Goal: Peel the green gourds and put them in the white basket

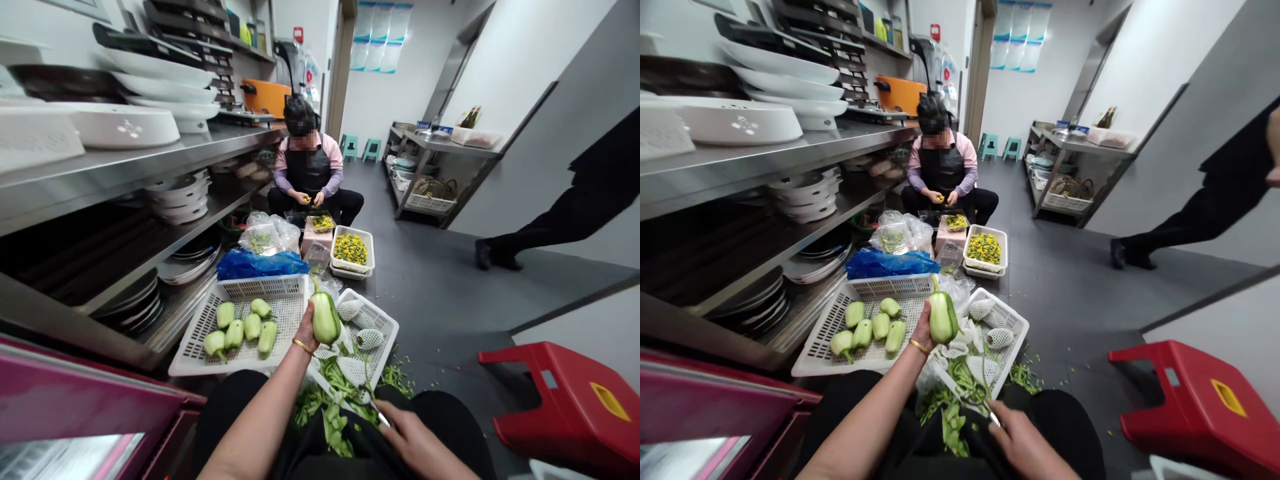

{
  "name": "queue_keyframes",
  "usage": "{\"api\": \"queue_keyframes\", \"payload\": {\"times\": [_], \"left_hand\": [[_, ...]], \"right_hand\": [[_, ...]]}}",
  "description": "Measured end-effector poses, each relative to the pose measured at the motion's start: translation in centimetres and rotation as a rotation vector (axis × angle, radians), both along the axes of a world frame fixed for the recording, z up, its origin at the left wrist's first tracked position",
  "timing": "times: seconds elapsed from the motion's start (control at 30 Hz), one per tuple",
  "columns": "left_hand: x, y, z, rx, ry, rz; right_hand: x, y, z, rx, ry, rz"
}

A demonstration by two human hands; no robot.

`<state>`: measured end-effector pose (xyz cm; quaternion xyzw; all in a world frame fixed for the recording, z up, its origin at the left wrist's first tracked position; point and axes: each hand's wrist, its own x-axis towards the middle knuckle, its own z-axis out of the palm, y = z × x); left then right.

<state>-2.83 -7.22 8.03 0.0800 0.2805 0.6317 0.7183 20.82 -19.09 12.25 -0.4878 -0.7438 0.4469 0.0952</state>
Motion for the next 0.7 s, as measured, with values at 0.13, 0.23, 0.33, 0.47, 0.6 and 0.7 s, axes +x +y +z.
{"api": "queue_keyframes", "payload": {"times": [0.13, 0.23, 0.33, 0.47, 0.6, 0.7], "left_hand": [[0.3, -1.0, 0.3, 0.099, 0.033, -0.135], [0.8, -1.7, 0.6, 0.184, 0.135, -0.134], [1.1, -2.0, 0.5, 0.23, 0.218, -0.08], [1.0, -1.3, -0.3, 0.118, 0.198, -0.022], [0.4, 0.0, -0.7, -0.041, 0.012, -0.029], [0.4, 0.2, -1.0, -0.07, -0.037, -0.085]], "right_hand": [[-1.9, 5.0, 3.7, 0.205, 0.077, -0.093], [-5.1, 8.5, 5.5, 0.313, 0.134, -0.134], [-6.5, 8.2, 4.5, 0.323, 0.15, -0.17], [-4.2, 2.9, 1.3, 0.185, 0.148, -0.152], [-0.7, -0.6, 0.1, -0.035, 0.118, 0.049], [-0.3, 1.5, 1.1, 0.076, 0.08, -0.07]]}}
